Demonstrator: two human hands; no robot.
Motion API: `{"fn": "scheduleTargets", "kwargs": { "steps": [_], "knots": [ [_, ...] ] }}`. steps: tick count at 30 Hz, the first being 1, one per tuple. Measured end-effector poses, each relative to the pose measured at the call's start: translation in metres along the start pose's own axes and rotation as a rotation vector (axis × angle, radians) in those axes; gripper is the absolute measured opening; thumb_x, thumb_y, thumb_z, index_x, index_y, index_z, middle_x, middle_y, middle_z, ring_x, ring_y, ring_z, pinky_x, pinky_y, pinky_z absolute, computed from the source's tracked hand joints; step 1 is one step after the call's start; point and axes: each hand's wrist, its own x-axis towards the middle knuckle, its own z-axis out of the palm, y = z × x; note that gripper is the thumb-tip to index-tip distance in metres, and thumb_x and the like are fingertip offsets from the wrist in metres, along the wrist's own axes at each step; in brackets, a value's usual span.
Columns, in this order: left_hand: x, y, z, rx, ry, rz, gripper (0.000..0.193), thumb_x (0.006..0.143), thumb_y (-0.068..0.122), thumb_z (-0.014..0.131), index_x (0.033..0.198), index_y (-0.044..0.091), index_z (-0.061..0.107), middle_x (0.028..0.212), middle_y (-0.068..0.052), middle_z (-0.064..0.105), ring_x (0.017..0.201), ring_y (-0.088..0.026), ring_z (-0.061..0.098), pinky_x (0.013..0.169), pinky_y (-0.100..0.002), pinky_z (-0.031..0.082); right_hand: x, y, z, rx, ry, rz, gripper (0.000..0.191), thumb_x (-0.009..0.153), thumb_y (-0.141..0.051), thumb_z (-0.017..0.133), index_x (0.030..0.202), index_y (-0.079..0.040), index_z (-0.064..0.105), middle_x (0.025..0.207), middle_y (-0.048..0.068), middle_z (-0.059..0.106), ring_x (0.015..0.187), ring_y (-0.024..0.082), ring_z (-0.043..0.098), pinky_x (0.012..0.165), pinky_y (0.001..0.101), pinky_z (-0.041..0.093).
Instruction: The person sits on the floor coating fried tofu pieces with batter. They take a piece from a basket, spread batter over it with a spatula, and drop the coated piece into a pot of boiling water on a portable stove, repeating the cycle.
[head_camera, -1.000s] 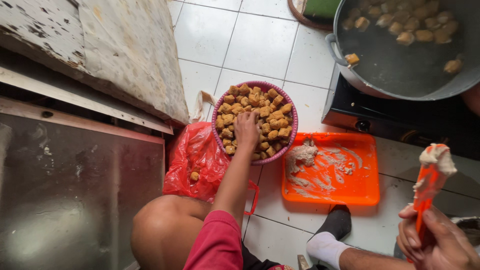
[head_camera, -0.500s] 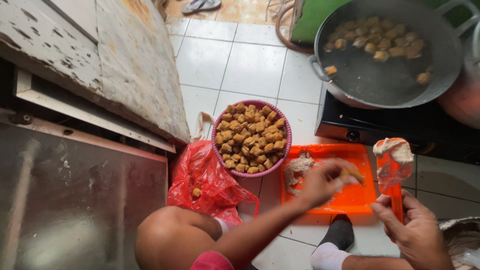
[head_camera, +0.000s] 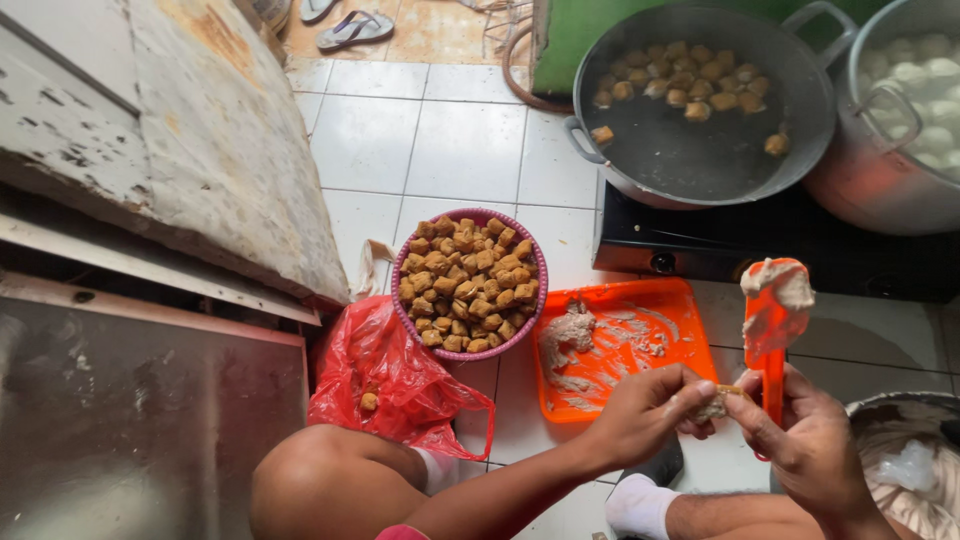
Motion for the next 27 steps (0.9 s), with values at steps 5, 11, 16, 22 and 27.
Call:
{"fn": "scheduleTargets", "kwargs": {
  "steps": [5, 11, 16, 22, 27],
  "knots": [
    [0.003, 0.004, -0.014, -0.082, -0.155, -0.03, 0.033, 0.113, 0.028, 0.061, 0.104, -0.004, 0.065, 0.094, -0.007, 0.065, 0.085, -0.011, 0.064, 0.082, -0.026, 0.056, -0.002, -0.001, -0.001, -0.009, -0.043, -0.016, 0.014, 0.091, -0.011, 0.072, 0.099, -0.004, 0.063, 0.063, 0.002, 0.052, 0.052, 0.008, 0.044, 0.047, 0.0265, 0.038],
    [-0.004, 0.022, -0.014, -0.207, -0.084, -0.095, 0.022, 0.104, 0.025, 0.063, 0.102, 0.004, 0.056, 0.104, -0.008, 0.071, 0.096, -0.015, 0.072, 0.085, -0.031, 0.059, -0.004, -0.006, 0.01, -0.188, 0.003, -0.092, 0.017, 0.09, -0.016, 0.069, 0.102, -0.004, 0.067, 0.076, -0.002, 0.062, 0.064, 0.004, 0.051, 0.057, 0.0224, 0.044],
    [0.001, 0.03, -0.016, -0.283, 0.325, 0.082, 0.02, 0.103, 0.021, 0.066, 0.1, 0.004, 0.056, 0.103, -0.009, 0.07, 0.097, -0.016, 0.072, 0.087, -0.035, 0.063, -0.005, 0.003, 0.011, 0.095, -0.112, 0.077, 0.035, 0.107, -0.029, 0.048, 0.109, 0.001, 0.066, 0.074, 0.003, 0.052, 0.061, 0.01, 0.041, 0.054, 0.026, 0.037],
    [-0.008, 0.037, -0.007, -0.072, 0.383, 0.233, 0.025, 0.111, 0.02, 0.063, 0.118, -0.004, 0.062, 0.108, -0.011, 0.068, 0.101, -0.014, 0.065, 0.092, -0.032, 0.056, -0.004, 0.003, 0.031, -0.051, -0.151, 0.035, 0.034, 0.109, -0.031, 0.045, 0.112, -0.002, 0.062, 0.083, 0.006, 0.057, 0.073, 0.013, 0.05, 0.067, 0.0285, 0.046],
    [-0.021, 0.043, 0.003, 0.177, 0.315, 0.275, 0.036, 0.109, 0.024, 0.051, 0.137, 0.002, 0.053, 0.12, -0.007, 0.069, 0.112, -0.012, 0.065, 0.1, -0.026, 0.051, -0.005, -0.025, 0.04, -0.483, -0.051, -0.277, 0.03, 0.106, -0.031, 0.046, 0.113, -0.008, 0.064, 0.1, 0.006, 0.069, 0.093, 0.019, 0.065, 0.085, 0.0324, 0.049]
  ]
}}
